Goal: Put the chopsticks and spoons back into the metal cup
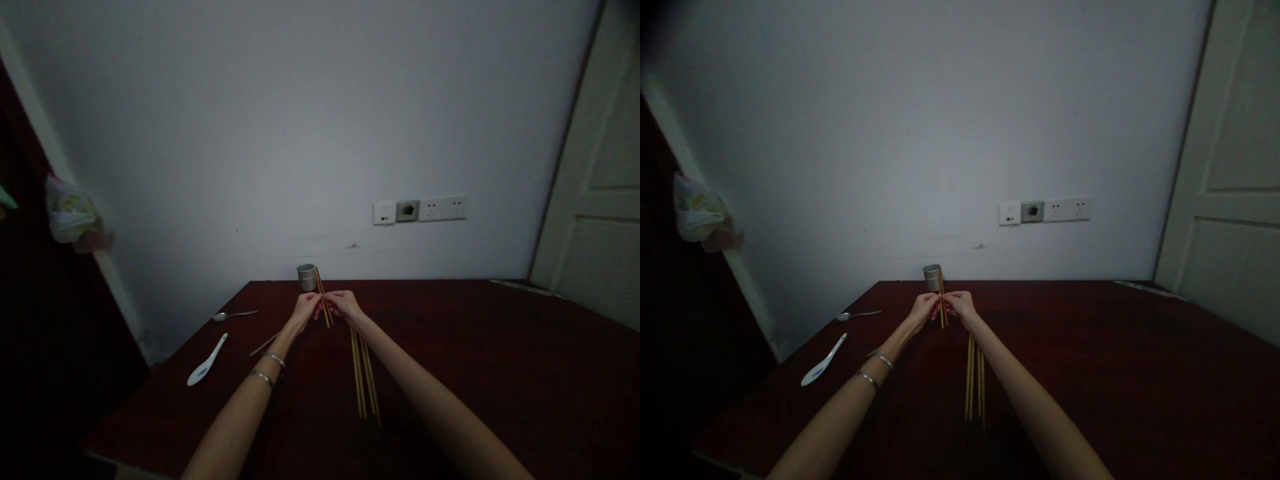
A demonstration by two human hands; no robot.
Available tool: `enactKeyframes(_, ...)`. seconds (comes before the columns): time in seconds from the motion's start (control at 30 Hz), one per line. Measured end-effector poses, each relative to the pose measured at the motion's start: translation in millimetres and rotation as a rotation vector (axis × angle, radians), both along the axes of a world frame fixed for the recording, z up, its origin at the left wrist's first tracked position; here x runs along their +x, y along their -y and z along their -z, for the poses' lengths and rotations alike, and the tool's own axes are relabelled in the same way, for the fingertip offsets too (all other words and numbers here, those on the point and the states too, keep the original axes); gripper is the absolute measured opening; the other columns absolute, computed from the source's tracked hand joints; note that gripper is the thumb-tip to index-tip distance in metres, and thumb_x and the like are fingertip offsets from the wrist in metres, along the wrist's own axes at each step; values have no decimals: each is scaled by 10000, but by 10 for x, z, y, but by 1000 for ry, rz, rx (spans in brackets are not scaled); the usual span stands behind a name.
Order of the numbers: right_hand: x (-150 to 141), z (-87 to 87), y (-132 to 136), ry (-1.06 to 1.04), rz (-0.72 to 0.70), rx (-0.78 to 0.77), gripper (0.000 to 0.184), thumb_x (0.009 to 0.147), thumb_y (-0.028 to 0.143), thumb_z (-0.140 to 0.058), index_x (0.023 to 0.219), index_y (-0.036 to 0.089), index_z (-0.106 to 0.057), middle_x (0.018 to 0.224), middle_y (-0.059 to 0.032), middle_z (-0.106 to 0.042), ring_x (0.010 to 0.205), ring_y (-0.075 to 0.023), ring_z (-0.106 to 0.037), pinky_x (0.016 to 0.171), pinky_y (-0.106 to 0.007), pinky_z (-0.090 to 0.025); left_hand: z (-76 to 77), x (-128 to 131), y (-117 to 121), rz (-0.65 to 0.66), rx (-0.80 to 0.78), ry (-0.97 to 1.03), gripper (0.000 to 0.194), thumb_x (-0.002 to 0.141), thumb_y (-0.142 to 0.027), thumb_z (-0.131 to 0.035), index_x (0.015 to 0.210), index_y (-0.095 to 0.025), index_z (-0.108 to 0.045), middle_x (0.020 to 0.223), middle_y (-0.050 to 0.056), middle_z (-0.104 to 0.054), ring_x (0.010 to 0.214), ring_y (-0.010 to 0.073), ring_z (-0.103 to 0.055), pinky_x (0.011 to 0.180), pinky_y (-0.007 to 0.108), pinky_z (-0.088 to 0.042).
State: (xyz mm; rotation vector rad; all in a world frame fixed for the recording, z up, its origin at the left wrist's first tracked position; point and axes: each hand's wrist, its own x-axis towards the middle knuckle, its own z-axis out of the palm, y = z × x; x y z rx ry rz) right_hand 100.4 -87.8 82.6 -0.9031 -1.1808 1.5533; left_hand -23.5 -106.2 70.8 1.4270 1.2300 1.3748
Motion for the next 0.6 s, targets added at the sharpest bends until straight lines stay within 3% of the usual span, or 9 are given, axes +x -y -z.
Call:
enactKeyframes(0.33, 372, -8, 161, -49, 39, -18, 87, 655, 191, -655, 653, 106, -640, 473, -1, -582, 385, -36, -468, 384, -135, -366, -39, 368, 37, 121, -2, 24, 304, 709, -405, -545, 575, -137, -493, 438, -41, -456, 319, 50, -376, 320, 178, -284)
enactKeyframes(0.6, 592, 36, 279, -7, 119, 30, 258, 590, 314, -713, 737, 105, -673, 537, -18, -619, 432, -56, -497, 412, -160, -380, -109, 548, 49, 241, -86, 46, 229, 690, -345, -551, 621, -128, -524, 491, -27, -487, 353, 53, -403, 332, 178, -295)
